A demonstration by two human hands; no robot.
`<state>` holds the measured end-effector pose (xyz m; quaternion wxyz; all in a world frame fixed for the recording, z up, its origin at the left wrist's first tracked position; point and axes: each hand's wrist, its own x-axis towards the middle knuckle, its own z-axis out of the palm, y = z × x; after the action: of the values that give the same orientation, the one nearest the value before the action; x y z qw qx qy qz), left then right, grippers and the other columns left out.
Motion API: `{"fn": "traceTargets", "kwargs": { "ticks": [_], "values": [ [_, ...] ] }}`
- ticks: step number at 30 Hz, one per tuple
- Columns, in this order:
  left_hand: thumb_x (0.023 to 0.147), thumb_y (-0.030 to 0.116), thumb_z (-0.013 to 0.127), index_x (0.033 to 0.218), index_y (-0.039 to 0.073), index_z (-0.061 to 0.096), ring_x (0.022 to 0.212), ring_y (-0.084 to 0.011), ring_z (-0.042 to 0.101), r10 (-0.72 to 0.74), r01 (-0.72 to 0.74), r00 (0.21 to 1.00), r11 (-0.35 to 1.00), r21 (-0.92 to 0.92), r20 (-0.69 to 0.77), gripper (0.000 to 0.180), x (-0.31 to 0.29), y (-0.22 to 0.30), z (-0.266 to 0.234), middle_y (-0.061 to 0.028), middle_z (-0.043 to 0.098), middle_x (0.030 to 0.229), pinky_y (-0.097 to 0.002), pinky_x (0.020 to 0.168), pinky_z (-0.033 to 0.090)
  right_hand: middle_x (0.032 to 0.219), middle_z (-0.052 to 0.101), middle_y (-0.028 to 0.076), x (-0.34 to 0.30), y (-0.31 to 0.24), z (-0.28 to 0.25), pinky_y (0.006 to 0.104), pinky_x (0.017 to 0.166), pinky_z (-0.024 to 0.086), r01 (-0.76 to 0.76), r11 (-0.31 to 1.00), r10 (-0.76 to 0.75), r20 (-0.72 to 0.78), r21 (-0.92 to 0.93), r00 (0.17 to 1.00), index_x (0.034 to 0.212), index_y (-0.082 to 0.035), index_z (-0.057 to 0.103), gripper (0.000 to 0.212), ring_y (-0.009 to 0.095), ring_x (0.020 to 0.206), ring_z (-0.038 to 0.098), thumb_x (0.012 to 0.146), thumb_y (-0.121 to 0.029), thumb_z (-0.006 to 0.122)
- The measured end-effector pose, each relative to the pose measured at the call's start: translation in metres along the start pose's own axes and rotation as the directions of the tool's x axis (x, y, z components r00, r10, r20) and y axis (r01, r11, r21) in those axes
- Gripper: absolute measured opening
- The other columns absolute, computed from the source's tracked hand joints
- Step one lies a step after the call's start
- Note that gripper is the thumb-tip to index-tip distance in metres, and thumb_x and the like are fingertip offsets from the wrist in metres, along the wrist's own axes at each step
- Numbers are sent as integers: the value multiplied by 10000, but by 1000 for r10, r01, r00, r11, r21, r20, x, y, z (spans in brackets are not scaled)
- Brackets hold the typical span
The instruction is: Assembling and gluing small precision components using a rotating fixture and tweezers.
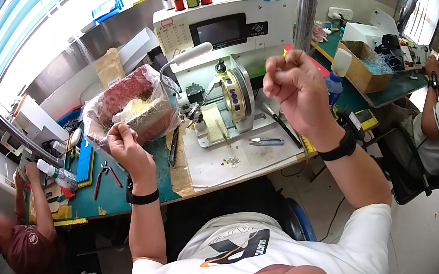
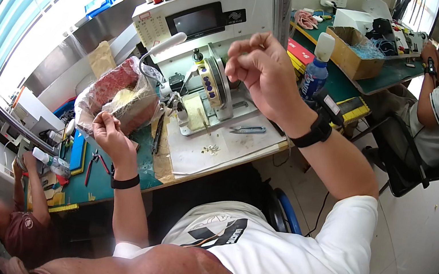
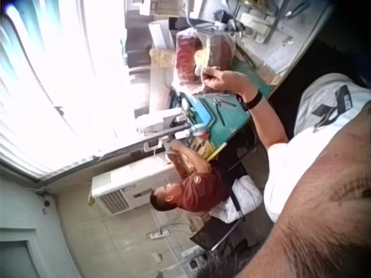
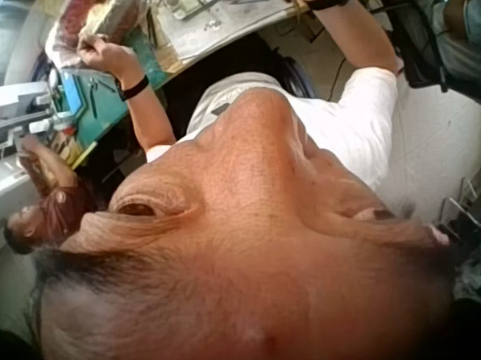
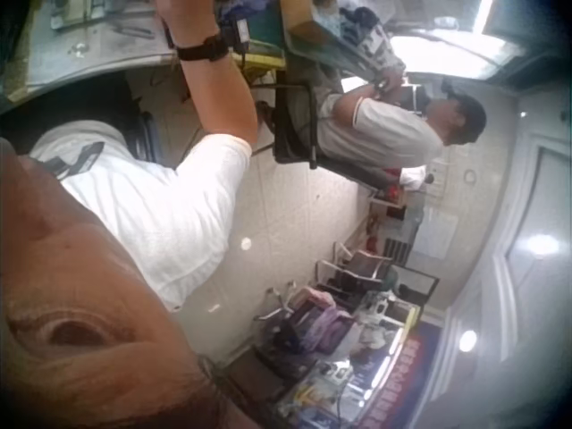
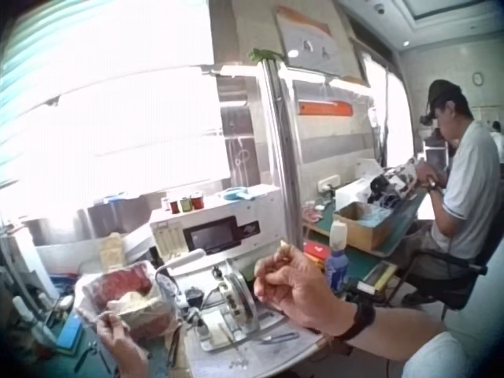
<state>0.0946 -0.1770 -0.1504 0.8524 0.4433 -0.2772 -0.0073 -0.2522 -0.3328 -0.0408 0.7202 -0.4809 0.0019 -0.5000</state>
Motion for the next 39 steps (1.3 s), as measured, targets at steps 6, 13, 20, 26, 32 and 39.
{"fn": "traceTargets", "kwargs": {
  "ticks": [6,13,20,26,32,39],
  "values": [
    [1195,135,637,1119,82,633,739,-69,484,-7,4,991,1000,-21,-130,92,15,-12,-40,37,547,858,-237,687,410,959,749,77,118,-46,-6,325,698,571,207,881,-255,-56,-425,965,1118,-31,673,137,161,748,695,1124,-163,706],
    [1191,124,635,1103,85,628,731,-67,474,-39,35,971,999,-22,-236,96,26,-17,-57,37,544,855,-235,681,395,900,671,56,232,-144,18,295,574,501,372,696,-600,-213,-613,771,1208,13,671,227,128,652,595,1163,-209,676],
    [1170,115,678,1130,64,655,763,-72,515,-24,19,990,999,-37,-141,70,20,-11,-44,24,590,884,-228,701,427,917,734,57,229,-171,39,296,597,498,321,595,-691,-265,-737,673,1124,13,738,210,110,685,589,1152,-189,689],
    [1140,107,731,1170,21,738,857,-80,612,7,-5,976,1000,-8,217,92,-27,13,17,-4,710,988,-233,796,501,961,776,55,137,-108,77,307,772,581,561,250,-439,424,-789,792,1116,-10,773,198,139,845,699,1133,-205,743],
    [1112,50,755,1134,0,728,895,-71,636,-103,86,838,995,56,535,61,-73,66,43,-9,695,1058,-228,819,515,931,707,79,-3,4,98,441,724,635,764,-118,-18,770,-635,637,986,-67,776,81,303,858,773,948,-128,737],
    [1054,-65,779,1147,-57,708,997,-90,660,-24,53,766,998,-26,643,117,-95,87,58,-67,665,1160,-229,893,554,900,696,59,-55,15,87,389,709,606,741,-172,-89,759,-650,645,984,-42,752,128,245,868,751,911,-146,737]
  ]
}}
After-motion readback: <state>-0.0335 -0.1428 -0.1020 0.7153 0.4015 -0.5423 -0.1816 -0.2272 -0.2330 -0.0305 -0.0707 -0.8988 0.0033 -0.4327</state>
